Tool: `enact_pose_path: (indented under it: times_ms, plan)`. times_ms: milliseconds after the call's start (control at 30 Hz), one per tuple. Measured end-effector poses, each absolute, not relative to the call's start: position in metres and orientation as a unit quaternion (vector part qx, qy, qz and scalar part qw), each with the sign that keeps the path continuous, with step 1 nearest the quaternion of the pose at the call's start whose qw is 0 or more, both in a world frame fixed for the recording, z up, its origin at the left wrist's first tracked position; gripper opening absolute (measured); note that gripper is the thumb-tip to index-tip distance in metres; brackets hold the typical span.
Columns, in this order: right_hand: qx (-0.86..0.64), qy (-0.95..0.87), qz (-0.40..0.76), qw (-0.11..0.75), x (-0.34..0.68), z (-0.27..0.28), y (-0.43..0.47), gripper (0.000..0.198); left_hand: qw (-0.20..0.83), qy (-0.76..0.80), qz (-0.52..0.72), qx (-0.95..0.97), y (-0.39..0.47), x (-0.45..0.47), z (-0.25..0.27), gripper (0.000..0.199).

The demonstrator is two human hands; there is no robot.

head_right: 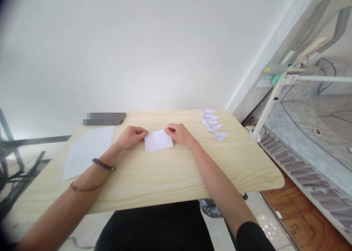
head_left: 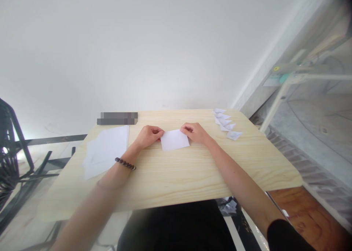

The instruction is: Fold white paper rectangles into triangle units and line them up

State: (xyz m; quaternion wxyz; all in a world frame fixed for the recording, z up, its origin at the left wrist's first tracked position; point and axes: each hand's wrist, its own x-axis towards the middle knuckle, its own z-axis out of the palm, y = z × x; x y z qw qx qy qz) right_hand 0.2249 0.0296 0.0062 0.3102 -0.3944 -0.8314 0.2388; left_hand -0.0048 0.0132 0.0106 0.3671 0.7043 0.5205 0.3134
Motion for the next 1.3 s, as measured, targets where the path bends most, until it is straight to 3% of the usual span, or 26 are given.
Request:
enact_pose_path:
  times_ms: [233, 467, 1300]
  plan:
    - [-0.402, -0.828, 0.238, 0.311, 0.228, 0.005, 0.030, 0.022, 0.413, 0.505, 0.320, 0.687, 0.014, -0.006, 0.009, 0.028]
    - [-0.389, -0.829, 0.238, 0.323, 0.207, 0.001, 0.019, 0.020, 0.363, 0.501, 0.323, 0.716, 0.009, 0.001, 0.013, 0.033]
    - [-0.399, -0.827, 0.223, 0.326, 0.221, 0.001, 0.029, 0.017, 0.399, 0.502, 0.300, 0.706, 0.016, -0.009, 0.010, 0.027]
